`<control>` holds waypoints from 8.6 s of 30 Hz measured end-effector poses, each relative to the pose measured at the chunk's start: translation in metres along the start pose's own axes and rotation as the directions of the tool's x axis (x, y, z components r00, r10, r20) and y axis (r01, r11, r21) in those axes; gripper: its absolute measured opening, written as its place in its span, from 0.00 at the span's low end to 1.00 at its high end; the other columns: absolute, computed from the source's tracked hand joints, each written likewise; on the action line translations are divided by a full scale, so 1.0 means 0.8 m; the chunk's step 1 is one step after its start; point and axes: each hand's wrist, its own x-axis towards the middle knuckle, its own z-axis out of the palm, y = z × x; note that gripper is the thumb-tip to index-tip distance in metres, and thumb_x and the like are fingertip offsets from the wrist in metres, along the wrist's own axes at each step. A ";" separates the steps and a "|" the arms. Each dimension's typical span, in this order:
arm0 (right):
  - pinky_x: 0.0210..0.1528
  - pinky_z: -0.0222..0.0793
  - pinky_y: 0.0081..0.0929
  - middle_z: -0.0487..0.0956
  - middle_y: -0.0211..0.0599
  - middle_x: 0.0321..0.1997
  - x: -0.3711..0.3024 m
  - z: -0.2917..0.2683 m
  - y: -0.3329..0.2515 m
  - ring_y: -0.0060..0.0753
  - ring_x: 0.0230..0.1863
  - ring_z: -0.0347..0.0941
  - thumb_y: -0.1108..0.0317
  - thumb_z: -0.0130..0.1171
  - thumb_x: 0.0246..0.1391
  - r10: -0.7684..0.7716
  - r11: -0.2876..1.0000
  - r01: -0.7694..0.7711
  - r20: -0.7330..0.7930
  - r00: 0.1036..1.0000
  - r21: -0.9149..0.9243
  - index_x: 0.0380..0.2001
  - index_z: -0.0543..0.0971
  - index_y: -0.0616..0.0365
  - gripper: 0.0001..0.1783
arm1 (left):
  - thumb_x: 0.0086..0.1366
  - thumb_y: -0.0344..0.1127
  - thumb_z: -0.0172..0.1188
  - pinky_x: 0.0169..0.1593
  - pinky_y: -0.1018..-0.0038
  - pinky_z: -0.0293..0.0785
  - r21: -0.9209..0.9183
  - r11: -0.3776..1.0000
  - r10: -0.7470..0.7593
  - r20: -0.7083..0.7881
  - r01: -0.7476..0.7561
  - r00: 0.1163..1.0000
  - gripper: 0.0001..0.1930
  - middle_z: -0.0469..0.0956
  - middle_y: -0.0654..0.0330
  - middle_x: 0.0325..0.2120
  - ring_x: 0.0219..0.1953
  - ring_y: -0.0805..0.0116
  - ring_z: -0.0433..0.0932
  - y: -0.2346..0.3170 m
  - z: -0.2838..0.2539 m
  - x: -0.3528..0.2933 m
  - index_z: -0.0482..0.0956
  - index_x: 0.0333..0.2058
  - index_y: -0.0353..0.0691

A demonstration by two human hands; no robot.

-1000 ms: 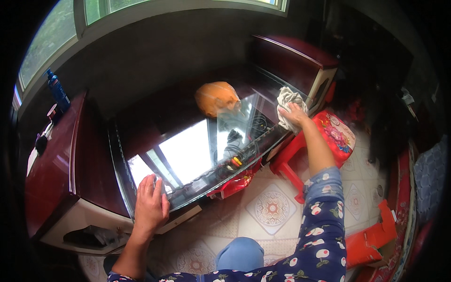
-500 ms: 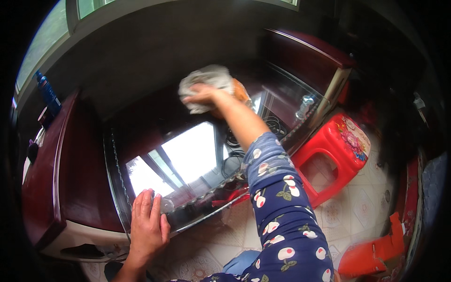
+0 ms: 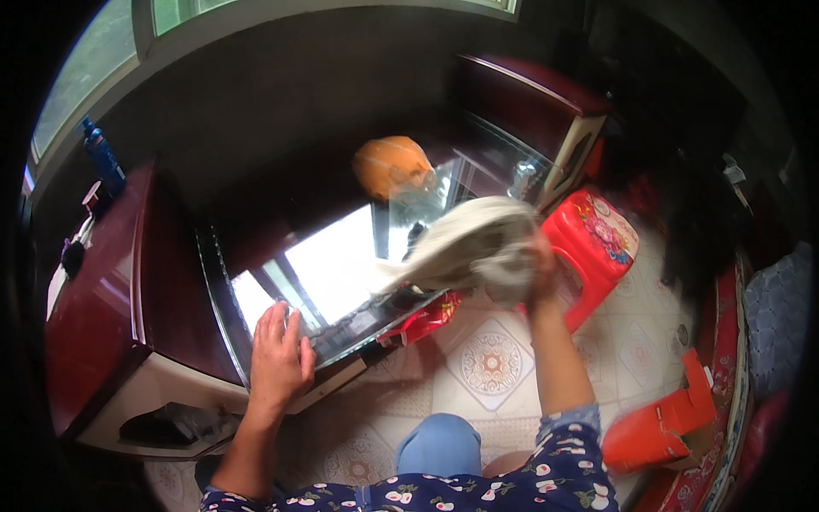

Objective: The person sits on the floor and wipes a glass-topped table and a wooden cabinet using a cloth. They repeatedly dip the cloth into a basin of water, wring it out, and wipe the surfaces.

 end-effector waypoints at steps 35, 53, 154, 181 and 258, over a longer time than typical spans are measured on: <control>0.62 0.62 0.43 0.67 0.48 0.61 0.270 0.043 0.350 0.47 0.59 0.66 0.52 0.33 0.63 0.122 0.537 -0.209 0.170 0.978 0.817 0.59 0.63 0.59 0.29 | 0.51 0.25 0.48 0.62 0.48 0.54 0.071 0.997 0.019 0.299 -0.042 0.954 0.28 0.58 0.35 0.58 0.61 0.34 0.57 0.006 -0.005 0.015 0.63 0.54 0.24; 0.57 0.66 0.44 0.75 0.38 0.51 0.333 -0.056 0.374 0.44 0.52 0.71 0.48 0.39 0.58 0.216 0.419 0.178 -0.288 0.933 0.891 0.48 0.74 0.54 0.26 | 0.52 0.27 0.53 0.61 0.50 0.56 0.008 0.999 -0.049 0.255 0.049 0.966 0.29 0.63 0.38 0.56 0.59 0.37 0.60 0.012 -0.015 0.026 0.65 0.56 0.26; 0.59 0.62 0.44 0.72 0.35 0.52 0.274 -0.154 0.337 0.40 0.56 0.66 0.42 0.50 0.53 -0.037 0.278 0.488 -0.498 0.866 0.828 0.48 0.73 0.52 0.29 | 0.57 0.30 0.44 0.60 0.52 0.56 0.119 0.993 -0.024 0.278 -0.009 0.960 0.26 0.63 0.39 0.55 0.57 0.39 0.62 0.035 -0.002 0.040 0.66 0.56 0.30; 0.40 0.63 0.40 0.70 0.38 0.38 0.218 -0.205 0.176 0.38 0.37 0.67 0.54 0.42 0.56 0.369 0.852 -0.126 -0.410 0.834 0.508 0.43 0.71 0.58 0.21 | 0.54 0.27 0.45 0.60 0.53 0.58 0.125 0.992 0.003 0.252 -0.036 0.968 0.27 0.64 0.41 0.56 0.58 0.40 0.62 0.032 -0.005 0.037 0.66 0.56 0.30; 0.43 0.72 0.27 0.78 0.38 0.42 -0.135 0.103 -0.032 0.29 0.41 0.75 0.64 0.55 0.51 0.231 0.943 -0.282 -0.262 0.937 -0.176 0.42 0.75 0.64 0.18 | 0.56 0.30 0.52 0.62 0.55 0.56 0.069 0.997 0.033 0.089 -0.039 0.995 0.23 0.64 0.39 0.54 0.58 0.43 0.62 0.003 0.003 -0.006 0.69 0.51 0.29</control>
